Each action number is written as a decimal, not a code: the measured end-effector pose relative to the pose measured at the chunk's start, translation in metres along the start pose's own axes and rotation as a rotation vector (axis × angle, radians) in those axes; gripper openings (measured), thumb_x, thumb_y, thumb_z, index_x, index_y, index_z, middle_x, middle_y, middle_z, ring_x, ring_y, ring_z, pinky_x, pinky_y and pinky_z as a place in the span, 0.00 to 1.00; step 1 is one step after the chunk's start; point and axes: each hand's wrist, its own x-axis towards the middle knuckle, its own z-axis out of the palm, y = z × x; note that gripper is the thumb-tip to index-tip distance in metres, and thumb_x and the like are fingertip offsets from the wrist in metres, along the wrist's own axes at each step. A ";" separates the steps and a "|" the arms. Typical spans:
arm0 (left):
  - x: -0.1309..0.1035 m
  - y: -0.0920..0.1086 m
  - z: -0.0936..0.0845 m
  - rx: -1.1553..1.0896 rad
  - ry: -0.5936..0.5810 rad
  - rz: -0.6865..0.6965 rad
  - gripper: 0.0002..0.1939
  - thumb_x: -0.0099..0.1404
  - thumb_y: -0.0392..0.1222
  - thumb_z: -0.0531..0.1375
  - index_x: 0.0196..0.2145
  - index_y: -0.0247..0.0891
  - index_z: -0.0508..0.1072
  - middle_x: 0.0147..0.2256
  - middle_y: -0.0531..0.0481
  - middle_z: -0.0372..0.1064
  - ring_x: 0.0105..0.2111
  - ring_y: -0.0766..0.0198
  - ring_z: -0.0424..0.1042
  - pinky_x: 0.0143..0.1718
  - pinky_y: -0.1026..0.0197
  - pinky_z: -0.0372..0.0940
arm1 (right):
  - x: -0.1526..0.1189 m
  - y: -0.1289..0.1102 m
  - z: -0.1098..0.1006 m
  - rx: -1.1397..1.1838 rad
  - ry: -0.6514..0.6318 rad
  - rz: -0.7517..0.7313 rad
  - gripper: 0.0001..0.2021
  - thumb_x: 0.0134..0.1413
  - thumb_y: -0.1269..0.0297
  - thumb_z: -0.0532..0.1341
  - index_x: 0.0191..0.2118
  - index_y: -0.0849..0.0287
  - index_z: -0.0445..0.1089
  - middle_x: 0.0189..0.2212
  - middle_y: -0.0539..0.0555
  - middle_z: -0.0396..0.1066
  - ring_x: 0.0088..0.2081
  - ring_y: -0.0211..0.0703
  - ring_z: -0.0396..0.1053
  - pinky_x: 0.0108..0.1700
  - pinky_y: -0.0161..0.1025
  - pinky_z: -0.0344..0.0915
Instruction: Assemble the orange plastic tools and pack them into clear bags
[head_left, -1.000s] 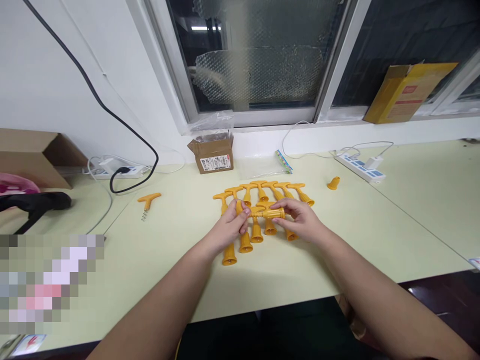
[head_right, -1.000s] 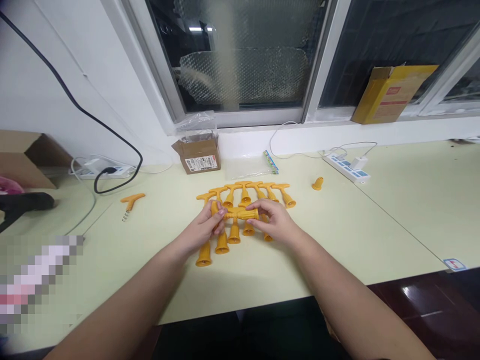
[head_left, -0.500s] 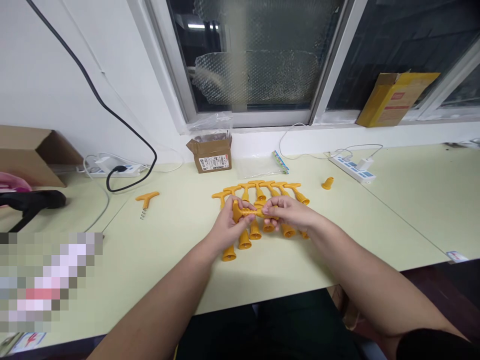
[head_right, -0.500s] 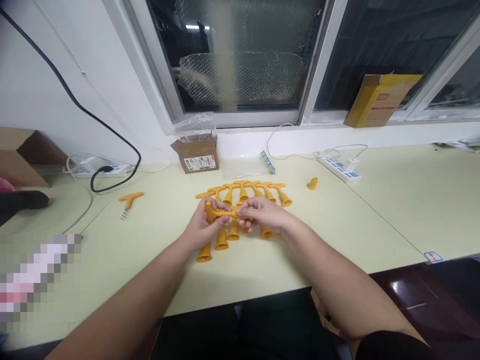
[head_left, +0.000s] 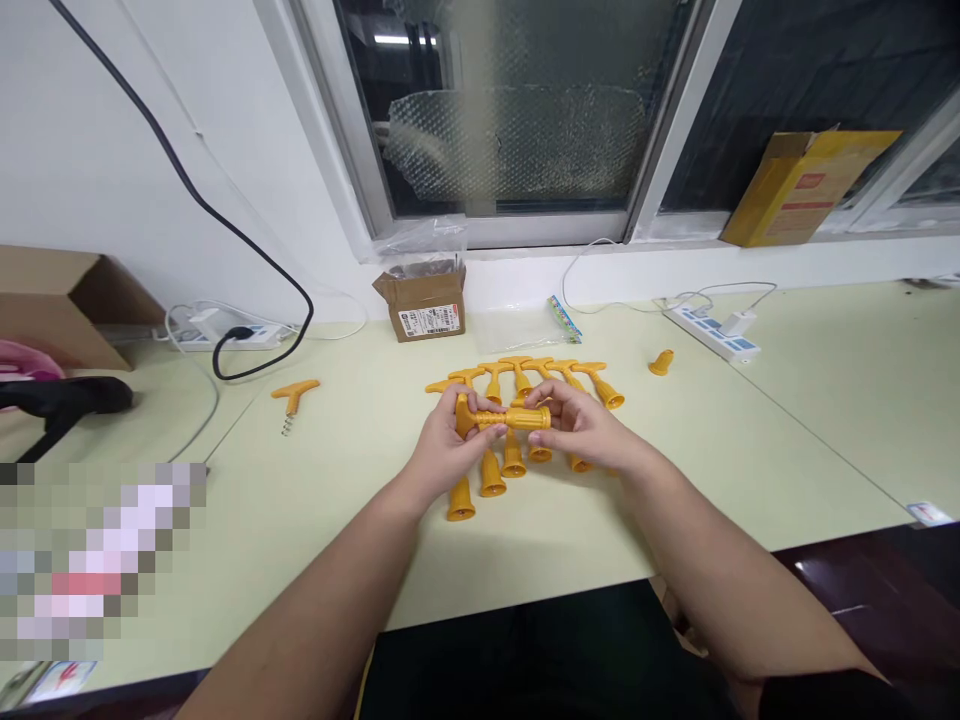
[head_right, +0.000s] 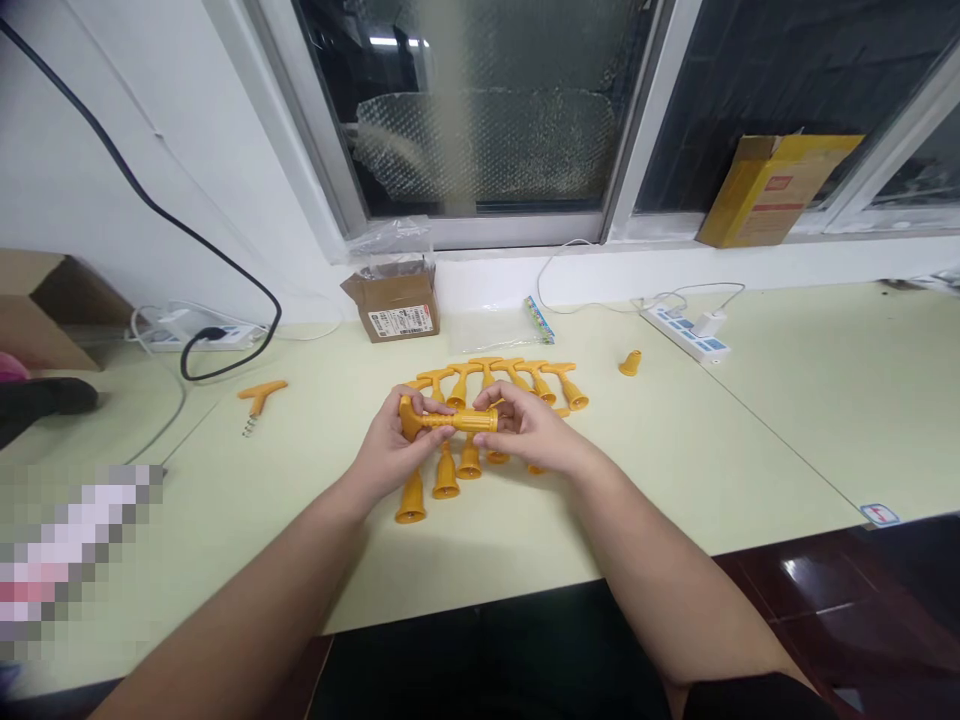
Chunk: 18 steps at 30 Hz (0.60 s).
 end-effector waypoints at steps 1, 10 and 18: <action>0.000 0.001 0.000 -0.008 0.006 -0.011 0.21 0.60 0.43 0.71 0.35 0.42 0.59 0.41 0.47 0.75 0.45 0.60 0.75 0.44 0.59 0.70 | 0.001 0.001 -0.001 0.003 0.023 -0.005 0.19 0.51 0.56 0.74 0.46 0.54 0.70 0.42 0.52 0.75 0.38 0.41 0.75 0.41 0.40 0.75; -0.008 -0.007 -0.003 0.032 -0.123 0.025 0.20 0.55 0.39 0.74 0.32 0.41 0.63 0.41 0.46 0.75 0.35 0.63 0.72 0.28 0.64 0.60 | 0.003 -0.006 0.007 0.374 -0.145 0.568 0.13 0.63 0.51 0.59 0.40 0.57 0.68 0.17 0.47 0.70 0.13 0.35 0.61 0.14 0.30 0.59; -0.003 -0.005 -0.009 0.008 -0.187 0.093 0.22 0.58 0.43 0.72 0.42 0.44 0.63 0.47 0.44 0.72 0.43 0.59 0.72 0.46 0.57 0.66 | 0.000 -0.006 0.004 0.396 -0.283 0.313 0.11 0.58 0.58 0.66 0.43 0.56 0.68 0.28 0.52 0.78 0.30 0.41 0.75 0.33 0.36 0.69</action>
